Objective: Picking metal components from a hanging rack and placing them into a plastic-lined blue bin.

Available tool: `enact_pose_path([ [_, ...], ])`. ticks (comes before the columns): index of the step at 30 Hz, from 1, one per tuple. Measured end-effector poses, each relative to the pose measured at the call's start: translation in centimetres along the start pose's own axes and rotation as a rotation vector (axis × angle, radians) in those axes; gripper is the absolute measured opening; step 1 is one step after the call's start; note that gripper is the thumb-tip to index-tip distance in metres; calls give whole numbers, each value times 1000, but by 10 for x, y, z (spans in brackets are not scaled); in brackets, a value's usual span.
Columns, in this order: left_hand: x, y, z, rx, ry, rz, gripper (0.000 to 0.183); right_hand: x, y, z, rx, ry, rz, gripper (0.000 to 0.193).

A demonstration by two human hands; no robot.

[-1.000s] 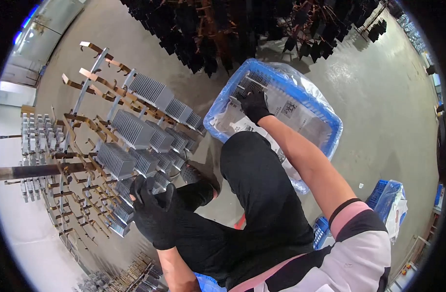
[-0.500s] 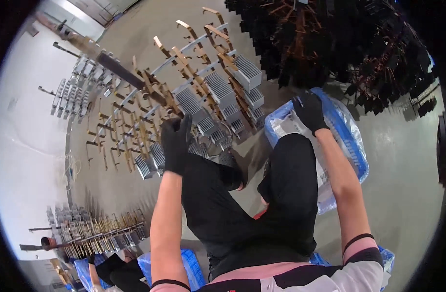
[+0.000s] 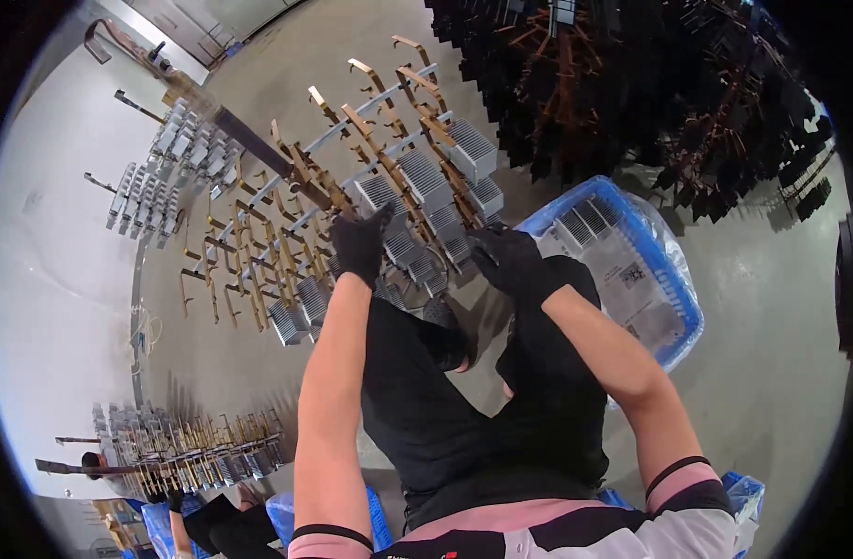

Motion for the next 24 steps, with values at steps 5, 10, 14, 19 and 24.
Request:
enact_pose_path([
  [5,13,4,-23,-448,311,-324,46,4,1,6,-20,28,37,34],
  [10,-9,21,5,436,-1221,175,28,8,-28,19,249,-77,-210,33],
  [14,-60,7,43,-766,47,-123,38,-8,-13,18,317,-257,-155,59],
  [19,-111,-6,-6,-1045,146,-333,72,-13,12,-29,451,-366,-64,80],
  [24,-163,-31,62,-278,-58,-336,64,-28,64,-70,594,-572,-12,98],
])
Point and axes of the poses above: each hand's wrist, its own x-axis towards the middle knuckle, its own y-axis out of the back of the hand, z = x × y, the point moved 2 cm from there along x, towards the middle knuckle, and after that the axes turned 4 degrees about y, right-handed, at the moved point
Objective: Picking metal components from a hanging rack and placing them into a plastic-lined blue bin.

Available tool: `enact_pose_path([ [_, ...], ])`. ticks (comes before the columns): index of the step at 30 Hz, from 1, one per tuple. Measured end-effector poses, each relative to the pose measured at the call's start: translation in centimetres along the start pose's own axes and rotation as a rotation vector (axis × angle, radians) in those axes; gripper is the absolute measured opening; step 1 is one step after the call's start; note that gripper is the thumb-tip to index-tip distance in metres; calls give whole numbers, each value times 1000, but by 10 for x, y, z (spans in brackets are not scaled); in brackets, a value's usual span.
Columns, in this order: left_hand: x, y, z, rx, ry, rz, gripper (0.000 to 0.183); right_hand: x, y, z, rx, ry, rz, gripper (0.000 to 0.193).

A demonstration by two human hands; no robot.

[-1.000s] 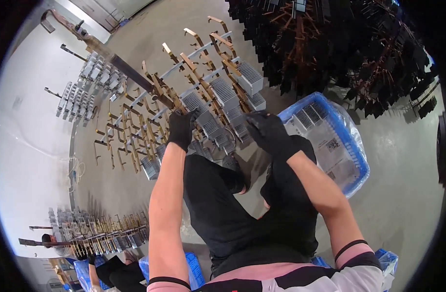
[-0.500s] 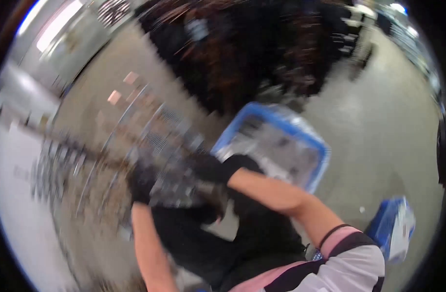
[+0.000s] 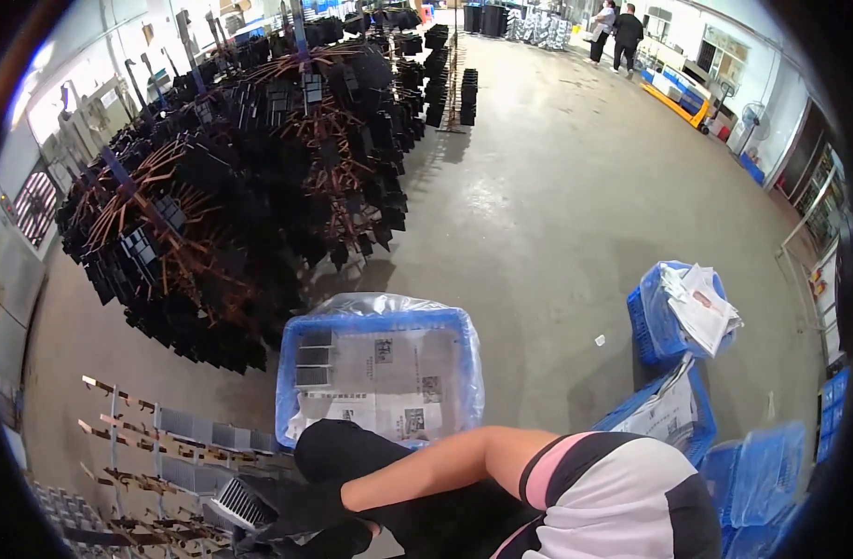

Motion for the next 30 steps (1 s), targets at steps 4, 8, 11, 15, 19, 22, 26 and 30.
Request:
enact_pose_path([
  [4,-14,39,113,137,-113,29,62,5,14,-24,80,9,27,100],
  [8,3,33,156,365,-530,-40,63,7,53,-32,189,-45,102,84],
  [11,22,34,137,342,-649,-2,61,16,68,19,314,304,610,45],
  [15,33,60,101,245,-262,-93,46,1,178,84,-282,267,472,45],
  [19,28,50,40,121,-227,-45,29,-9,179,131,-837,147,500,74],
  [22,26,45,45,153,-274,-29,22,2,153,194,-896,17,169,78],
  [26,29,41,57,304,-313,-66,19,27,114,229,-971,-118,146,77],
  [30,31,35,63,278,-234,-116,16,54,111,272,-1188,-126,152,74],
])
Point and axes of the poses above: each hand's wrist, its own x-axis towards the middle knuckle, its own y-axis out of the back of the hand, z = x × y, the point moved 2 cm from there along x, towards the middle knuckle, and after that the axes turned 4 degrees about y, right-handed, at the moved point
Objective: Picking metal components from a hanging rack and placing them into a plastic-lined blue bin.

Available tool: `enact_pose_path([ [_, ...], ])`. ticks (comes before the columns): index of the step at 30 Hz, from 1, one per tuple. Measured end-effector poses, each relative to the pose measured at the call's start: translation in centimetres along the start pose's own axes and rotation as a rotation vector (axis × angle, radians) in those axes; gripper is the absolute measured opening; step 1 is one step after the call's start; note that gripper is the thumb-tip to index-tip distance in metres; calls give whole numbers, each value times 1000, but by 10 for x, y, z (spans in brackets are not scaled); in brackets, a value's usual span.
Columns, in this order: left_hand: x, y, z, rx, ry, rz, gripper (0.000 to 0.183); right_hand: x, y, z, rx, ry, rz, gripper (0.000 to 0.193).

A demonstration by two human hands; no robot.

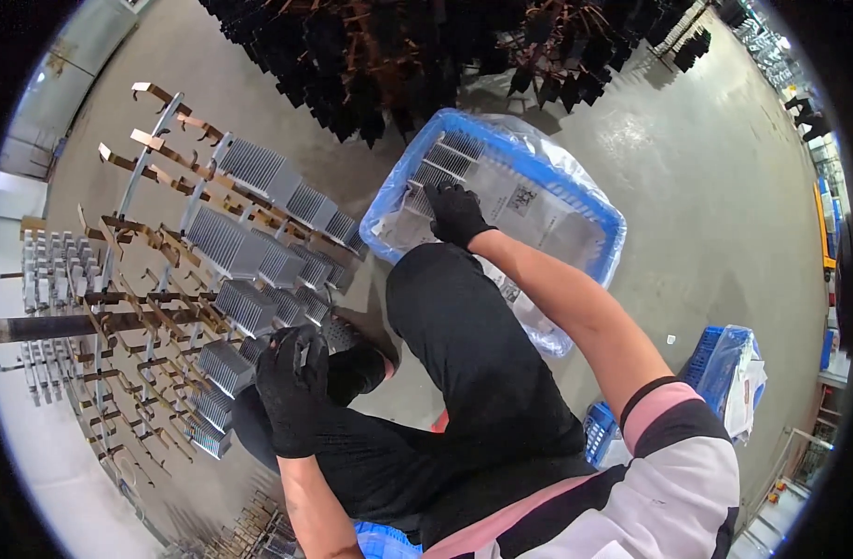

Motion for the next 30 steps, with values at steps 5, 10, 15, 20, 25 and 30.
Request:
enact_pose_path([
  [5,0,-1,-9,72,-57,-10,18,17,-23,-4,-18,69,75,70],
  [10,5,4,-3,26,-22,-42,20,16,-30,-5,2,146,170,66],
  [15,10,2,1,56,-7,-67,20,22,-38,-3,-68,90,83,59],
  [20,5,4,-4,113,-91,-7,20,26,-45,-16,-125,49,113,53],
  [25,7,2,-1,-105,88,175,23,10,-36,20,50,64,-56,51],
  [30,30,13,-51,-553,339,375,26,36,64,-31,66,184,324,43],
])
Point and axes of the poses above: each hand's wrist, its own x-axis towards the middle knuckle, its own y-axis out of the back of the hand, z = x × y, the point moved 2 cm from there along x, towards the middle knuckle, and after that the axes turned 4 degrees about y, right-handed, at the moved point
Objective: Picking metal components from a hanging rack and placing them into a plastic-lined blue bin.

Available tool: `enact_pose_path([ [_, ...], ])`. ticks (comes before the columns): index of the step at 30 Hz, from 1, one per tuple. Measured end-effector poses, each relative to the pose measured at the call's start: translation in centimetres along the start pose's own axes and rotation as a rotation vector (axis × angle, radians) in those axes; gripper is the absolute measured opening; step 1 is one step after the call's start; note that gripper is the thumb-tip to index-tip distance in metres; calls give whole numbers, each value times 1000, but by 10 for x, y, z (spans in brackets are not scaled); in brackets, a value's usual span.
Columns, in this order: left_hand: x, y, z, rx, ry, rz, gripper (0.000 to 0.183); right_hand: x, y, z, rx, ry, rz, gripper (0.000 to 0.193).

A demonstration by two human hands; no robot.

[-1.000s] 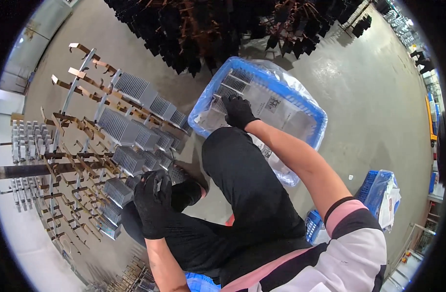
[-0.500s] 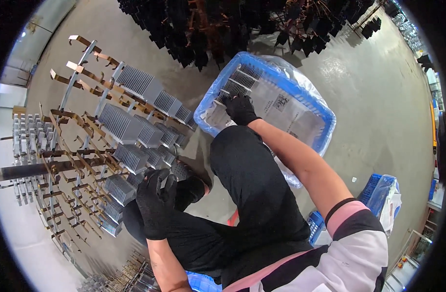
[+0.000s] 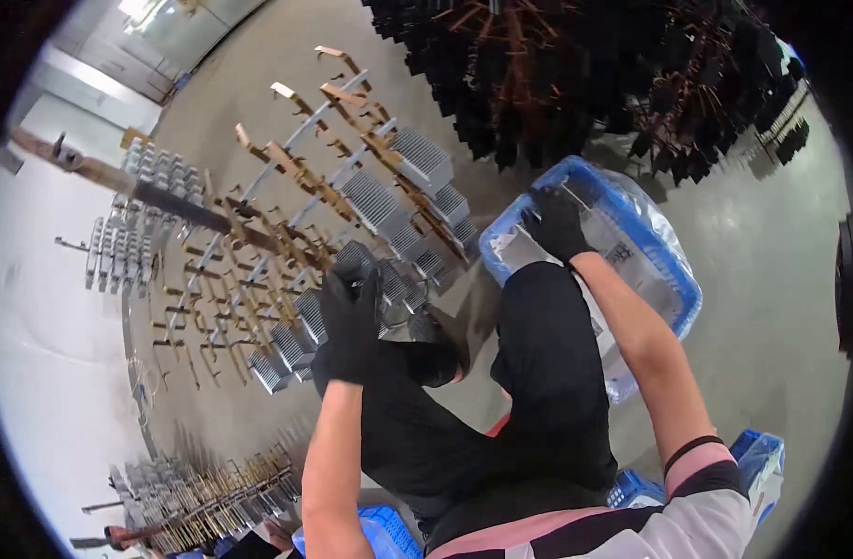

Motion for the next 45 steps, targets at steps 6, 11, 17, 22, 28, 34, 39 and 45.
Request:
enact_pose_path([
  [6,59,-6,18,-89,117,-44,26,77,127,-164,677,205,-98,64],
  [11,91,-16,31,133,264,-160,22,80,90,-215,333,264,-49,75],
  [17,95,-34,14,135,43,37,38,84,43,-224,394,289,31,88],
  [22,92,-35,7,196,36,114,27,90,41,-225,571,84,-68,84],
  [28,56,-18,33,-73,148,36,26,84,59,-226,528,171,96,74],
  [34,18,12,1,-19,-18,-64,21,86,65,-239,336,208,171,70],
  [39,-10,18,-7,23,35,-170,20,90,57,-215,376,113,179,62],
  [45,-6,28,-8,-64,146,-157,21,74,145,-185,512,214,-115,54],
])
Point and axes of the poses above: each hand's wrist, its own x-axis towards the middle knuckle, its own y-axis out of the back of the hand, z = x × y, the point moved 2 cm from there along x, towards the middle knuckle, and after that the axes turned 4 degrees about y, right-handed, at the moved point
